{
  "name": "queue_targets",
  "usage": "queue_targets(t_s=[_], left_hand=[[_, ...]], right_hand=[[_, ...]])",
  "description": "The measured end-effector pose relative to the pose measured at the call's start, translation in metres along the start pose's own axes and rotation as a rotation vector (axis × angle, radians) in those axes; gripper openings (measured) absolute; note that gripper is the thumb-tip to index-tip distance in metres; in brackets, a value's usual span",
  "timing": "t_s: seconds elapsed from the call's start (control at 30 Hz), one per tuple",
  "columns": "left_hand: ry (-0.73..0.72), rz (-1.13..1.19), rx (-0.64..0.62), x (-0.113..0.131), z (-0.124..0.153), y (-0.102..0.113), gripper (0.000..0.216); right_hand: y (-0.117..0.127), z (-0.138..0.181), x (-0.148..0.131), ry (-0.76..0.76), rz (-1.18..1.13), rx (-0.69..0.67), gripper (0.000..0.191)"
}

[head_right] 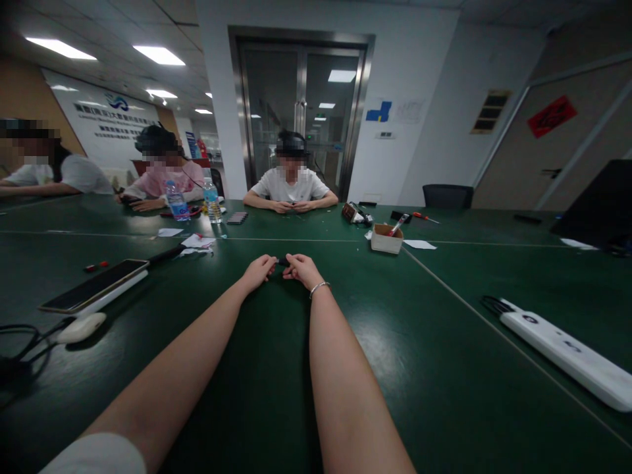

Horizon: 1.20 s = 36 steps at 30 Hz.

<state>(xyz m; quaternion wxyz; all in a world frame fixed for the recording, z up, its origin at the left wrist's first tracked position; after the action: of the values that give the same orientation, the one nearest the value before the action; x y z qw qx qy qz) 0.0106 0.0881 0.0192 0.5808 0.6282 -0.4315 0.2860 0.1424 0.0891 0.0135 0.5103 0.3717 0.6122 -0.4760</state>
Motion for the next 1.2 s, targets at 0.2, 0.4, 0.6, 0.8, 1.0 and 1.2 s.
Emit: queue_targets(t_s=[0.2, 0.4, 0.6, 0.8, 1.0, 1.2], left_hand=[[-0.011, 0.18, -0.002, 0.0002, -0.0005, -0.0005, 0.022], [0.012, 0.287, 0.0, 0.0017, -0.0002, -0.0009, 0.026], [0.027, 0.263, 0.052, -0.0002, -0.0009, 0.0029, 0.028], [0.034, 0.237, 0.012, 0.0022, 0.0007, -0.0001, 0.027], [0.029, 0.229, 0.015, 0.0016, 0.0003, 0.0007, 0.028], [0.064, 0.215, -0.02, 0.0008, 0.0005, -0.0029, 0.025]], right_hand=[[-0.0003, 0.002, -0.0017, -0.004, 0.001, 0.012, 0.021], [-0.0014, 0.0029, -0.0017, -0.013, 0.011, 0.011, 0.02], [-0.0038, 0.003, -0.0031, 0.003, 0.009, -0.011, 0.016], [-0.0035, 0.0034, -0.0024, -0.011, 0.013, -0.004, 0.012], [-0.0037, 0.0042, -0.0023, -0.015, 0.006, -0.002, 0.008], [-0.0028, 0.0027, -0.0015, -0.018, 0.009, -0.003, 0.009]])
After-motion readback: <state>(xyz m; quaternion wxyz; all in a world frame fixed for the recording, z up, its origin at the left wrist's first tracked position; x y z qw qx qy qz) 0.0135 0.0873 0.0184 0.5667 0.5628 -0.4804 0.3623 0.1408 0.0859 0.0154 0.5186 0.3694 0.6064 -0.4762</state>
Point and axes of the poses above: each hand's wrist, its own z-axis away from the middle knuckle, its own y-axis out of the back of the hand, x = y × z, the point moved 9 cm from there along -z, towards the middle knuckle, and after that the axes turned 2 degrees about -x, right-handed, at the moved point
